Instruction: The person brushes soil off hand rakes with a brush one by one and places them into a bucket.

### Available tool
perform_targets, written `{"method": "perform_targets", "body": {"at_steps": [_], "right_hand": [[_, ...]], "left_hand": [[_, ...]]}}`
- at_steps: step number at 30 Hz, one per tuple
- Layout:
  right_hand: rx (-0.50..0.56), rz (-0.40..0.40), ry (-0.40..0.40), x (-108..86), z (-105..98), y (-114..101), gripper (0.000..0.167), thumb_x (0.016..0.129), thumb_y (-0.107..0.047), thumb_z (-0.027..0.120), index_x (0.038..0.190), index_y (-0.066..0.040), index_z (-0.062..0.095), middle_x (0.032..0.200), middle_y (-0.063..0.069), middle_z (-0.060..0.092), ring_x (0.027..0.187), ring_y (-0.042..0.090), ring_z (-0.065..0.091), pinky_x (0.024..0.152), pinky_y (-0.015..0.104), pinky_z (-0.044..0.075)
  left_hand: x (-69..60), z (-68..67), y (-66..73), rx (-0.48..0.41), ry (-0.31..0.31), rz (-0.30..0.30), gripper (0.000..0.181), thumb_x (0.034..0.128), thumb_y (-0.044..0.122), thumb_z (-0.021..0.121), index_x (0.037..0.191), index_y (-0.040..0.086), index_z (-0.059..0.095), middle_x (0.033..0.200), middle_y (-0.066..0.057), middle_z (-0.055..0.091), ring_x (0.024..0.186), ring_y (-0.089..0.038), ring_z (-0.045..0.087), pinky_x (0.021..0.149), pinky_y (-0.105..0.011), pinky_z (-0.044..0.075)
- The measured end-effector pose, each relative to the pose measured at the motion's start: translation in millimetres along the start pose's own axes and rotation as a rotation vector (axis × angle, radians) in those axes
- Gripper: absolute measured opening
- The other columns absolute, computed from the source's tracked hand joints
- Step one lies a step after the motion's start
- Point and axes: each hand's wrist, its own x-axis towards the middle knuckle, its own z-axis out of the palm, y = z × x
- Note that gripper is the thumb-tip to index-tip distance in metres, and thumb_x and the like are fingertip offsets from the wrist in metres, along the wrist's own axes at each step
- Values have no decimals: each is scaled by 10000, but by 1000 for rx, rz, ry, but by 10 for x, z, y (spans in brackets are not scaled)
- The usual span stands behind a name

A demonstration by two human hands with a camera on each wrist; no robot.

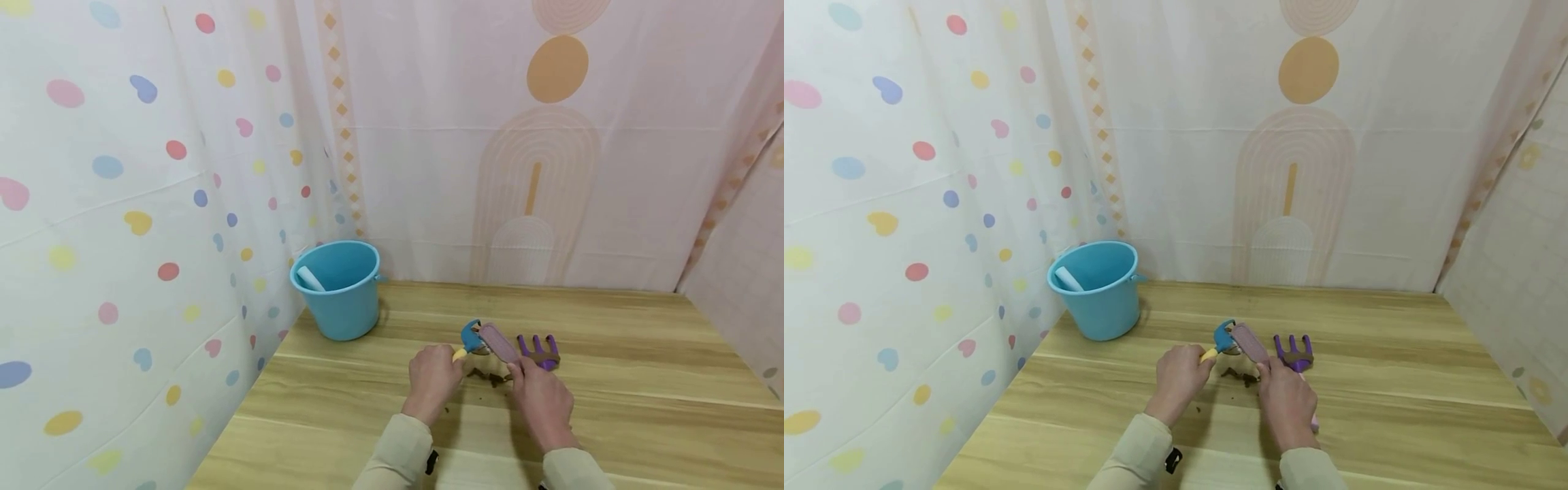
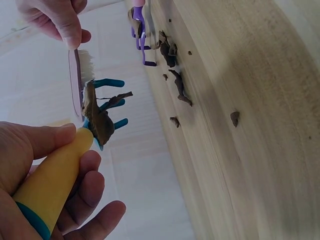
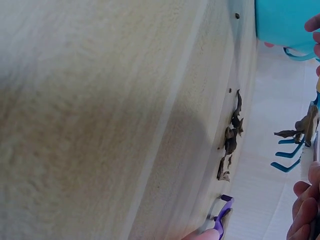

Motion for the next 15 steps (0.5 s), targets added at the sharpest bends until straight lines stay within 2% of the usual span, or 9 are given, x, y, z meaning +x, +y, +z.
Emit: {"method": "perform_targets", "body": {"at_steps": [7, 10, 13, 15], "right_hand": [[17, 13, -7, 4, 13, 26, 285, 1013, -286, 575, 1158, -62, 676, 718, 101, 645, 563, 258, 571, 443, 373, 391], [14, 28, 1, 14, -21, 103, 292, 1015, -273, 565, 1143, -31, 668, 768, 180, 667, 601, 336, 614, 457, 416, 424], [3, 61, -5, 32, -69, 214, 316, 1021, -252, 544, 1162, 10, 647, 878, 270, 675, 689, 430, 642, 484, 458, 449], [4, 81, 5, 46, -91, 269, 323, 1020, -247, 543, 1160, 27, 644, 907, 291, 673, 703, 442, 644, 478, 461, 446]], "left_hand": [[-5, 7, -20, 1, -5, -1, 306, 912, 273, 710, 661, 120, 628, 540, 42, 467, 463, -113, 427, 427, -268, 333], [-9, -11, -41, -5, -1, -8, 327, 920, 267, 698, 637, 128, 610, 526, 44, 455, 454, -113, 416, 426, -266, 325], [5, -58, -48, 3, 31, -17, 371, 936, 287, 682, 608, 149, 575, 509, 43, 434, 445, -120, 407, 423, -273, 317], [21, -92, -43, 2, 47, -14, 396, 949, 306, 668, 598, 160, 556, 504, 42, 427, 445, -123, 407, 426, -277, 315]]}}
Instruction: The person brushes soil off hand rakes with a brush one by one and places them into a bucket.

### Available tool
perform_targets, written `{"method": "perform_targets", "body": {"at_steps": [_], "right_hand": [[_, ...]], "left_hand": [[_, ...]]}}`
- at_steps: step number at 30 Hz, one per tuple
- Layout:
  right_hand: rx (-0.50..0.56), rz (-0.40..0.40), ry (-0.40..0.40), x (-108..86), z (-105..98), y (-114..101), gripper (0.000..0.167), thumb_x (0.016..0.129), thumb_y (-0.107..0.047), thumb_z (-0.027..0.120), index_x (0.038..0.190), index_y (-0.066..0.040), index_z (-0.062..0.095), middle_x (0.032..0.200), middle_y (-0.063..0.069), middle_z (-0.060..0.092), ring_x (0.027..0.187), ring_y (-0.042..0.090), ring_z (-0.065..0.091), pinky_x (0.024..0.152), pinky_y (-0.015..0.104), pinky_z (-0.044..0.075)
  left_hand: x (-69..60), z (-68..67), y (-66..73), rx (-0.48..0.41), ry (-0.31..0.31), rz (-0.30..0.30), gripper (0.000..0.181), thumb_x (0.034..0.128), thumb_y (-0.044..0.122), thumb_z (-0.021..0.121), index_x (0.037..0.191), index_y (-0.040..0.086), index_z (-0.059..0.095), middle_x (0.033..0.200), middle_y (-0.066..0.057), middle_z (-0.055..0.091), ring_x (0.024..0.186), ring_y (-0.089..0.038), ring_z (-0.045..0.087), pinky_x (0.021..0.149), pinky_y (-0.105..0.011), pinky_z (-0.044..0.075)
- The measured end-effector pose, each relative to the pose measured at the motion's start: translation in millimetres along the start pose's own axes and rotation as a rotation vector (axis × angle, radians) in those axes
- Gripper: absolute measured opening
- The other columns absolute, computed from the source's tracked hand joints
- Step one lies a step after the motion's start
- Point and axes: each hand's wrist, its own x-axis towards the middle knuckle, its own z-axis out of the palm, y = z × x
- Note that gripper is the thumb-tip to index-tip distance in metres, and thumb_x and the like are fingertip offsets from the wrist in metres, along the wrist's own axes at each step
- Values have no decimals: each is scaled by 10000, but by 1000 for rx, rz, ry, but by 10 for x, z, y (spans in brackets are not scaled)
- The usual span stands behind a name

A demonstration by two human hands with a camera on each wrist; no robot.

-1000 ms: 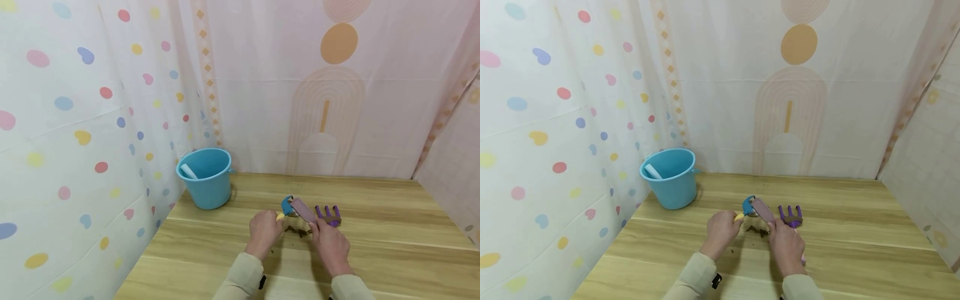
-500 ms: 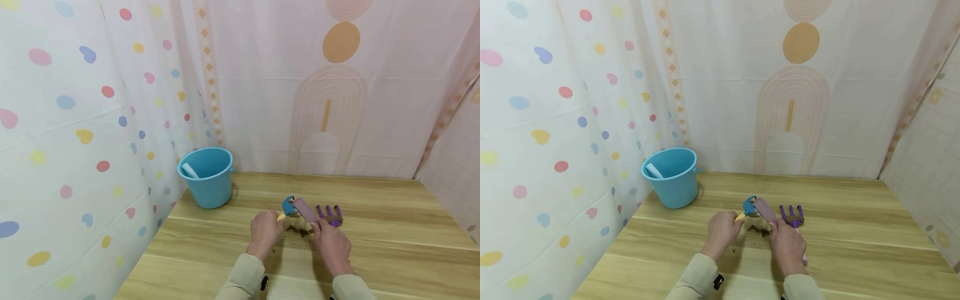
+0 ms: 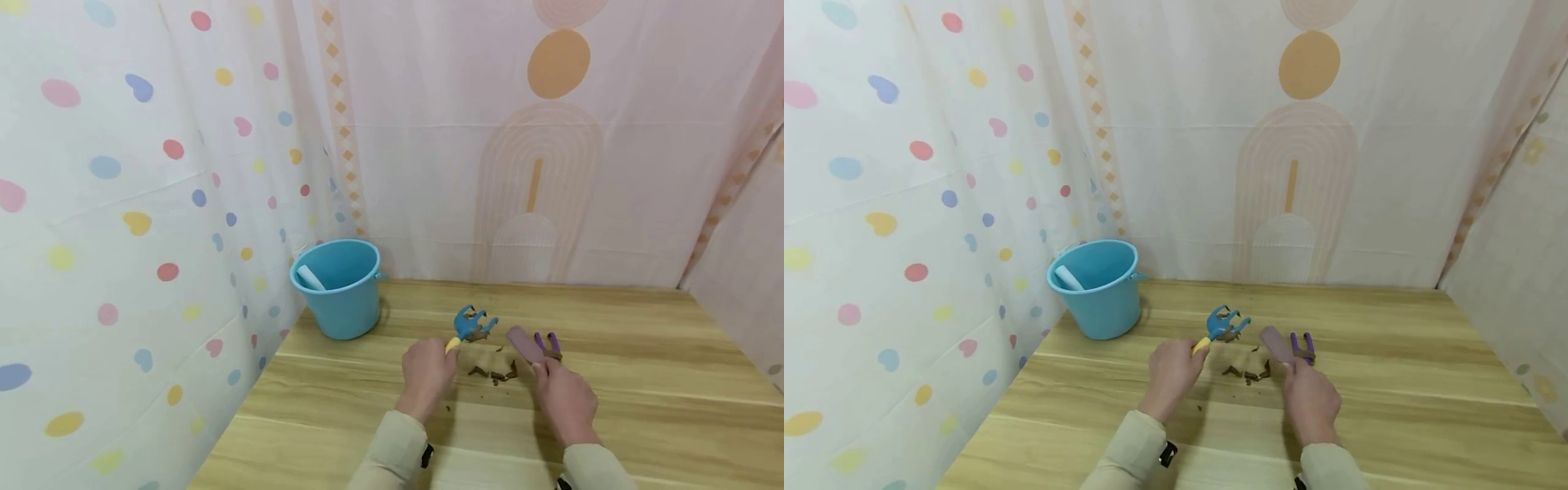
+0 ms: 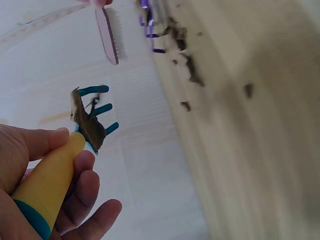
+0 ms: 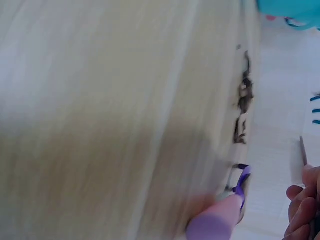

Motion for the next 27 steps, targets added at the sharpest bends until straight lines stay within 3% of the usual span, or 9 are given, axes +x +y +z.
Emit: {"method": "perform_targets", "body": {"at_steps": [4, 6, 12, 15, 21, 27], "right_hand": [[52, 0, 48, 31, -61, -47, 349, 1022, -281, 534, 1164, 19, 639, 909, 300, 669, 692, 438, 639, 467, 473, 427], [67, -19, 75, 26, -97, -135, 354, 1018, -303, 535, 1150, 8, 642, 819, 269, 656, 636, 395, 617, 459, 459, 413], [86, -184, 98, -74, -43, -393, 266, 1006, -268, 586, 1081, -33, 684, 592, 27, 545, 489, 225, 524, 422, 378, 387], [36, -206, 111, -115, 18, -411, 203, 984, -236, 624, 1028, -52, 697, 605, 54, 590, 493, 271, 571, 409, 400, 401], [-7, -156, 114, -144, 56, -344, 218, 980, -250, 625, 1062, -62, 700, 717, 179, 659, 574, 388, 622, 425, 469, 420], [-10, -147, 115, -158, 74, -300, 226, 981, -248, 627, 1066, -49, 692, 733, 189, 663, 580, 390, 620, 437, 483, 432]], "left_hand": [[16, -36, 32, -21, -13, 0, 393, 961, 316, 654, 610, 161, 568, 504, 43, 432, 442, -119, 416, 421, -274, 323], [10, -23, 27, -22, -22, 0, 389, 961, 310, 653, 612, 156, 578, 503, 46, 434, 440, -114, 415, 418, -268, 324], [7, 38, 23, -3, 4, 24, 364, 948, 309, 668, 624, 156, 600, 517, 55, 440, 444, -102, 410, 410, -262, 317], [5, 58, 34, 13, 21, 25, 372, 939, 306, 677, 612, 158, 577, 524, 51, 440, 446, -102, 407, 405, -267, 312], [-5, 91, 40, 20, 28, 12, 391, 920, 282, 697, 585, 156, 540, 525, 45, 432, 448, -107, 399, 400, -274, 304], [-25, 116, 55, 19, 32, 28, 376, 913, 265, 712, 596, 145, 550, 528, 41, 438, 448, -111, 406, 399, -277, 309]]}}
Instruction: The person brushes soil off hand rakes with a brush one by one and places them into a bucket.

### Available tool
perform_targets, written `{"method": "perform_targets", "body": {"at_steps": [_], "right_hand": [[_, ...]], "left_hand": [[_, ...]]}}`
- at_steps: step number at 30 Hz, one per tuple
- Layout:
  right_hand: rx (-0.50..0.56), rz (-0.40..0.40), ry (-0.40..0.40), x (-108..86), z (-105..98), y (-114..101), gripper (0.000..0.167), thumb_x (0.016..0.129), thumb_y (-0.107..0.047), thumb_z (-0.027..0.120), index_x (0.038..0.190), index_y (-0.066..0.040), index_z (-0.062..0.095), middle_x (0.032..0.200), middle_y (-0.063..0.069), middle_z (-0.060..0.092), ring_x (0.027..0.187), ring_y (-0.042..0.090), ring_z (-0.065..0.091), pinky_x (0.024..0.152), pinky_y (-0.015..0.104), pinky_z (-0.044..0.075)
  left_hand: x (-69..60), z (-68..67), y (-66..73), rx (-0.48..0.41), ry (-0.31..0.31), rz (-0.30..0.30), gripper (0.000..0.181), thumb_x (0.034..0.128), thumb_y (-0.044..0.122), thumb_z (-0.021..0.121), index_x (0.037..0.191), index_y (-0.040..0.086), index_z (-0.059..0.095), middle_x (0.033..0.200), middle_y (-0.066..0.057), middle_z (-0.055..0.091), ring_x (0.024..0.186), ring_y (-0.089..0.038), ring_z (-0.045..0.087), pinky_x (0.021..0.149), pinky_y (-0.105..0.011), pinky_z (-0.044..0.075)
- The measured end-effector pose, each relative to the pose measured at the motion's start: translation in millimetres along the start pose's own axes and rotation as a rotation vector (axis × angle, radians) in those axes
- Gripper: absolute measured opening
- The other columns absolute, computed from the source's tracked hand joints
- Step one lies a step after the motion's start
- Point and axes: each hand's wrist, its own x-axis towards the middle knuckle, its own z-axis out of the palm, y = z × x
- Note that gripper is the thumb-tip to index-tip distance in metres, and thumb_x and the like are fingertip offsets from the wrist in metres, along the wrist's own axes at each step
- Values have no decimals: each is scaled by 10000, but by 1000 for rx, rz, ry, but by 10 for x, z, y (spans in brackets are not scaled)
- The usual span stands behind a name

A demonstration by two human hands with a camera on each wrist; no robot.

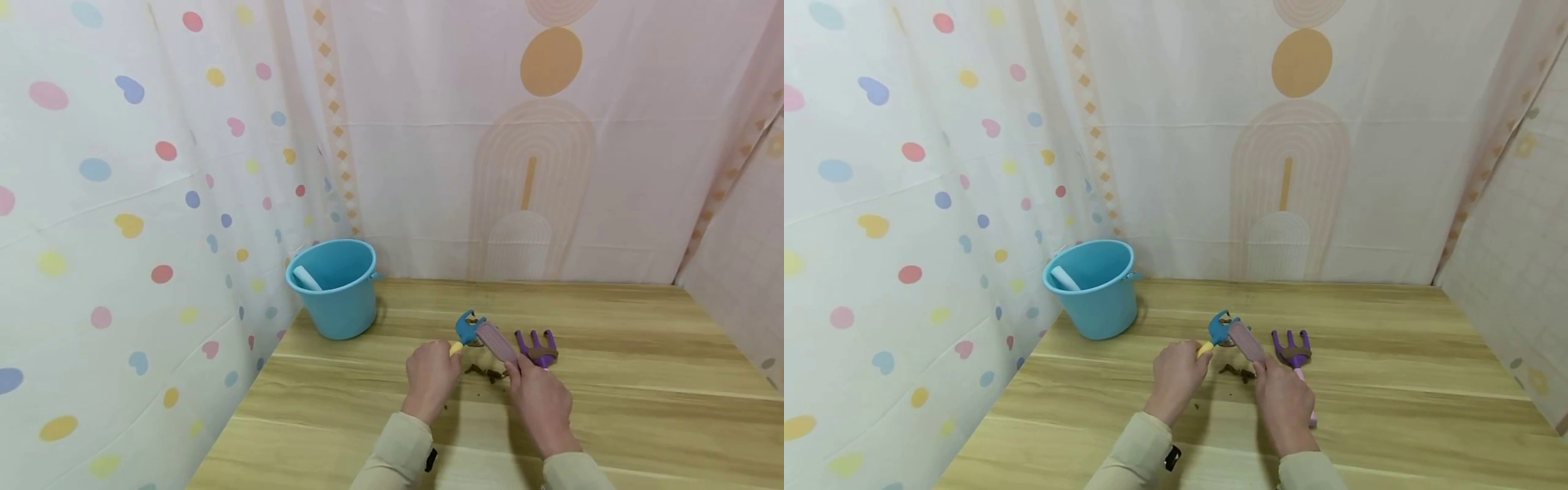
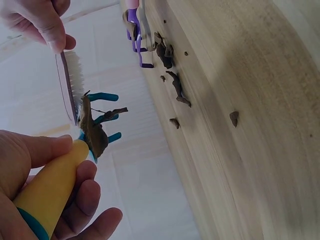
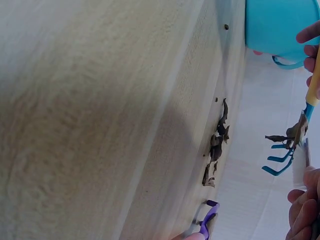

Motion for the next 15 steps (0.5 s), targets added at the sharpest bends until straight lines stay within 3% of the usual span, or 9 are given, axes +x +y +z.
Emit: {"method": "perform_targets", "body": {"at_steps": [15], "right_hand": [[1, 35, -19, 16, 16, 17, 238, 986, -248, 619, 1087, -45, 692, 786, 207, 681, 619, 408, 635, 452, 496, 440]], "left_hand": [[-3, 16, 18, 5, 6, -4, 341, 904, 260, 725, 625, 123, 586, 529, 33, 462, 441, -110, 418, 391, -281, 320]]}}
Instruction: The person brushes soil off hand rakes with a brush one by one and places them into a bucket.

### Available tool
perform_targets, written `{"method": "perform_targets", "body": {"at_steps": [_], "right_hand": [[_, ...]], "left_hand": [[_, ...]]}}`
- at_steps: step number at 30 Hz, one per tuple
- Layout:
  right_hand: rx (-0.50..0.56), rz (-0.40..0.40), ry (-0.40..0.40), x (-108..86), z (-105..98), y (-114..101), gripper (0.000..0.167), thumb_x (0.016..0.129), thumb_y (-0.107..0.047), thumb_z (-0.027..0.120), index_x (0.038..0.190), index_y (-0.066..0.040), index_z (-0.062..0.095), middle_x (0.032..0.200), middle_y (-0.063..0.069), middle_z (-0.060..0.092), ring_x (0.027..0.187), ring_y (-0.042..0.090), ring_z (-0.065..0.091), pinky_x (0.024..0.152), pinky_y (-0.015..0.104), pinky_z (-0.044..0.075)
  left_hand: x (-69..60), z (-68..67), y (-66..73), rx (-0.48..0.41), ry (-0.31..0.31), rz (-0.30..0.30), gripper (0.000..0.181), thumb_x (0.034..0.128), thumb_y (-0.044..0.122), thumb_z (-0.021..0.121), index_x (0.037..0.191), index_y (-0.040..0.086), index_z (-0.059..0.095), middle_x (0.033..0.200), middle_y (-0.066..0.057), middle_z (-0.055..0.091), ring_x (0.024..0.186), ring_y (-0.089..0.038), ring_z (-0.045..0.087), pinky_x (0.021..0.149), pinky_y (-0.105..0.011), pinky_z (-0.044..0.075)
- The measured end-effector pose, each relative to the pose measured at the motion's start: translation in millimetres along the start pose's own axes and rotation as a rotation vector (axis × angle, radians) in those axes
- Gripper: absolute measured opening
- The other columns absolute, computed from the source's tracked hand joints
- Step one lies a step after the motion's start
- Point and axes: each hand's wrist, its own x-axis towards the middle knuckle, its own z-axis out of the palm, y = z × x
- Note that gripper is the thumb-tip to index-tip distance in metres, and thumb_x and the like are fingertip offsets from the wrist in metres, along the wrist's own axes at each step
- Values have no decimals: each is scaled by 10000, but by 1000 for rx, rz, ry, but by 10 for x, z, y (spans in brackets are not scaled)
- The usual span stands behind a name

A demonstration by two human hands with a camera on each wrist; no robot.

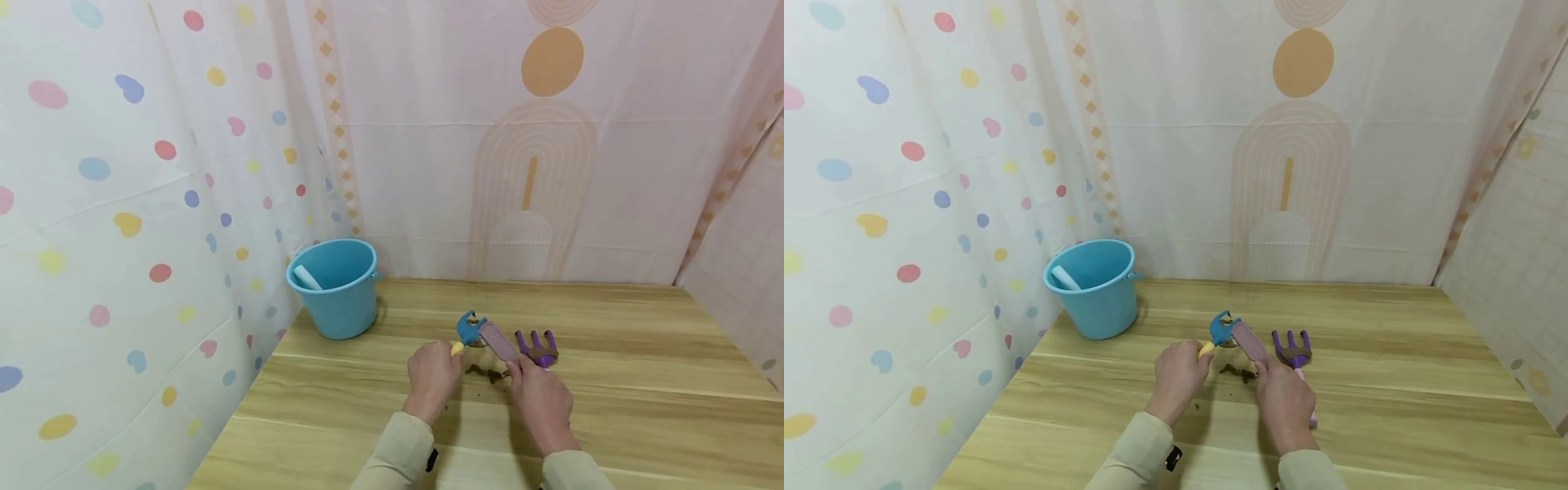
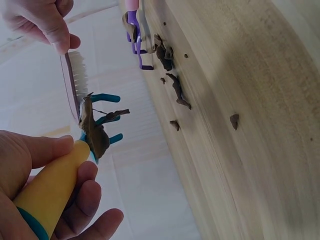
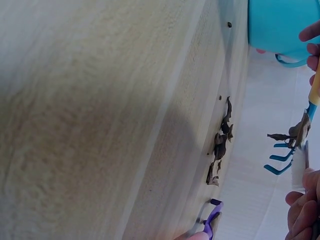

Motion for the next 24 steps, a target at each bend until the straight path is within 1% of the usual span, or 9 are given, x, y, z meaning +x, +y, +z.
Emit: {"method": "perform_targets", "body": {"at_steps": [6, 13, 20, 22, 24], "right_hand": [[-6, 17, -24, 14, -7, 16, 241, 995, -263, 604, 1077, -53, 689, 772, 203, 674, 600, 396, 624, 439, 474, 423], [7, 30, -67, 40, -32, 13, 285, 1000, -257, 596, 1146, -27, 681, 808, 207, 683, 613, 375, 627, 451, 455, 429], [4, 26, -64, 50, -22, 25, 314, 1000, -241, 595, 1186, 1, 669, 904, 246, 697, 691, 429, 653, 486, 496, 464], [5, 26, -69, 56, -19, 36, 307, 1000, -239, 593, 1180, -2, 670, 896, 250, 694, 694, 436, 652, 487, 497, 464], [2, 32, -66, 67, -18, 73, 305, 1002, -240, 586, 1168, 2, 670, 852, 258, 684, 661, 431, 644, 473, 488, 461]], "left_hand": [[-4, 3, 26, 23, -13, 2, 355, 912, 269, 718, 625, 115, 576, 524, 24, 461, 434, -118, 422, 385, -287, 328], [-8, 1, 56, 56, -28, 0, 344, 910, 285, 720, 647, 101, 598, 541, 10, 480, 450, -133, 446, 397, -299, 350], [-13, 2, 78, 73, -39, 27, 354, 911, 291, 718, 644, 93, 596, 542, 11, 472, 460, -129, 444, 408, -296, 356], [-20, 3, 86, 73, -47, 30, 361, 915, 302, 714, 642, 98, 593, 540, 16, 466, 459, -125, 438, 409, -292, 352], [-33, -1, 97, 77, -59, 29, 370, 916, 320, 712, 640, 105, 588, 542, 20, 465, 462, -124, 437, 413, -289, 353]]}}
